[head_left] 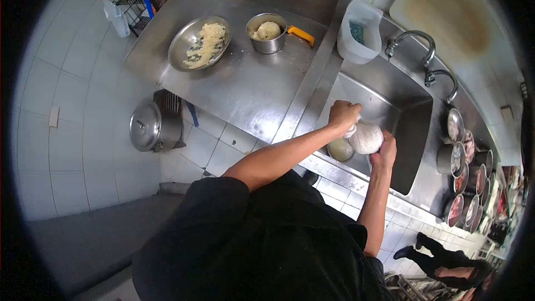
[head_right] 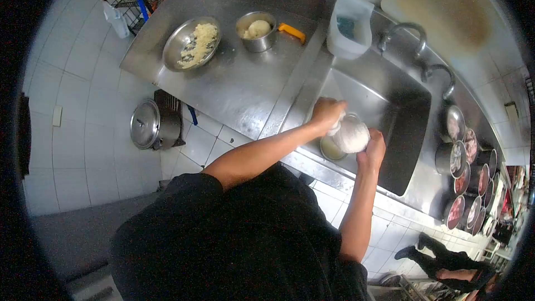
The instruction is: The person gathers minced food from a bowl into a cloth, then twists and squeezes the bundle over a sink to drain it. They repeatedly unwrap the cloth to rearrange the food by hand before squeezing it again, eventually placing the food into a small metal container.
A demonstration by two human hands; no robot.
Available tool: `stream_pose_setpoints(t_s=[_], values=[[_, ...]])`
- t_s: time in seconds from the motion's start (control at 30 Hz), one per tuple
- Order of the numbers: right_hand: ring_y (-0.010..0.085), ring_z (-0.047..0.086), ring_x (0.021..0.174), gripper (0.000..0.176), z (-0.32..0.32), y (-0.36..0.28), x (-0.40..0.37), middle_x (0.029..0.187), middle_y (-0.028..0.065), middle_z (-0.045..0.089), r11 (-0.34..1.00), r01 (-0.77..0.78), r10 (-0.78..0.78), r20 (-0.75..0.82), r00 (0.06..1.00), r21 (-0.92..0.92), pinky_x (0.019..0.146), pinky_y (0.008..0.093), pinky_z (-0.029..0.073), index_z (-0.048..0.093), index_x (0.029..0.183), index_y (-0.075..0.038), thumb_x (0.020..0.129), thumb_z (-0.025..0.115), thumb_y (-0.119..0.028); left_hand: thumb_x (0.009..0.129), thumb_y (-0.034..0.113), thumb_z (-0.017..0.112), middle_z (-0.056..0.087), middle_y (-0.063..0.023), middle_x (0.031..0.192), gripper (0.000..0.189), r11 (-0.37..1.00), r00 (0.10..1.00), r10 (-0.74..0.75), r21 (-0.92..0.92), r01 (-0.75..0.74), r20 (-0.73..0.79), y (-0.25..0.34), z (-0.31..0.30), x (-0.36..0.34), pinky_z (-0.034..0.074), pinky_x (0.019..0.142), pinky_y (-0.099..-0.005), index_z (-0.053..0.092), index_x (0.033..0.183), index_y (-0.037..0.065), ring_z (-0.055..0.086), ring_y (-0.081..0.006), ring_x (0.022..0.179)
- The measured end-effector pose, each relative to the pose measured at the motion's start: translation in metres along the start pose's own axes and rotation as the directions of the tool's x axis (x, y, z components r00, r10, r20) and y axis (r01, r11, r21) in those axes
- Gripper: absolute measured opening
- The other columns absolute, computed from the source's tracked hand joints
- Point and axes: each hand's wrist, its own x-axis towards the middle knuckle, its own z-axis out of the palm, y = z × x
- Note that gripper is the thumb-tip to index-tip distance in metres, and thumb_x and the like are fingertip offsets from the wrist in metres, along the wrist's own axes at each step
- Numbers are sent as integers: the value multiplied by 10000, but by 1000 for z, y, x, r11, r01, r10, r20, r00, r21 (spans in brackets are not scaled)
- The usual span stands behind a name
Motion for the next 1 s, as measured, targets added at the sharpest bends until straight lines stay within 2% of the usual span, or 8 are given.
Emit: stream_pose_setpoints(t_s=[0.1,0.13,0.27,0.37,0.47,0.73,0.87,1.0], values=[[285,684,814,178,-11,0,4,872,142,670,982,-157,149,83,985,102,797,442,568,616,882,-9,879,490,-135,809,371,621,674,-242,847,479,961,989,68,274,-29,-134,17,9,-18,506,806,-462,622,1024,-57,679,-374,864],[291,684,833,185,-15,0,6,901,152,669,972,-201,186,121,975,123,798,437,569,612,903,7,877,484,-124,789,388,627,577,-331,1189,715,982,991,-133,140,131,5,34,4,-31,446,936,-454,451,1285,-95,581,-406,1122],[314,686,899,281,-48,9,24,986,189,675,951,-287,261,195,945,118,848,454,567,603,1019,47,914,444,-160,728,373,701,509,-343,1276,958,953,962,-57,301,-27,268,20,16,-46,417,1034,-416,261,1431,-107,512,-419,1227],[323,685,907,337,-66,14,28,1022,193,677,932,-345,316,223,922,108,844,452,568,599,1081,51,933,432,-202,677,236,778,523,-289,1263,984,768,767,215,381,-516,605,7,5,-67,399,1054,-426,269,1460,-72,501,-397,1231],[342,676,932,367,-91,18,44,1054,199,676,921,-379,342,273,899,96,853,462,558,601,1101,47,944,428,-235,637,158,821,551,-204,1187,853,714,625,262,288,-638,735,9,-2,-82,410,1019,-442,440,1382,-10,517,-374,1181],[310,646,1017,409,-83,15,47,1098,153,664,887,-407,294,412,863,220,916,467,520,596,1149,-4,967,455,-343,741,97,674,543,-136,861,189,681,700,604,209,-702,381,13,24,-85,464,724,-433,586,884,12,575,-352,807],[287,633,1041,416,-23,2,12,1110,138,655,848,-357,208,373,904,393,924,426,516,599,1147,-33,969,473,-388,785,77,658,527,-145,888,178,789,787,614,90,-608,-64,25,61,-71,466,748,-424,593,939,15,572,-344,824],[268,639,1013,389,-54,26,40,1085,121,657,906,-179,23,378,925,383,886,411,532,604,1138,-59,981,462,-386,811,166,714,444,-178,1091,445,733,761,637,209,-647,124,9,88,-83,404,914,-463,559,1212,52,477,-360,1071]])
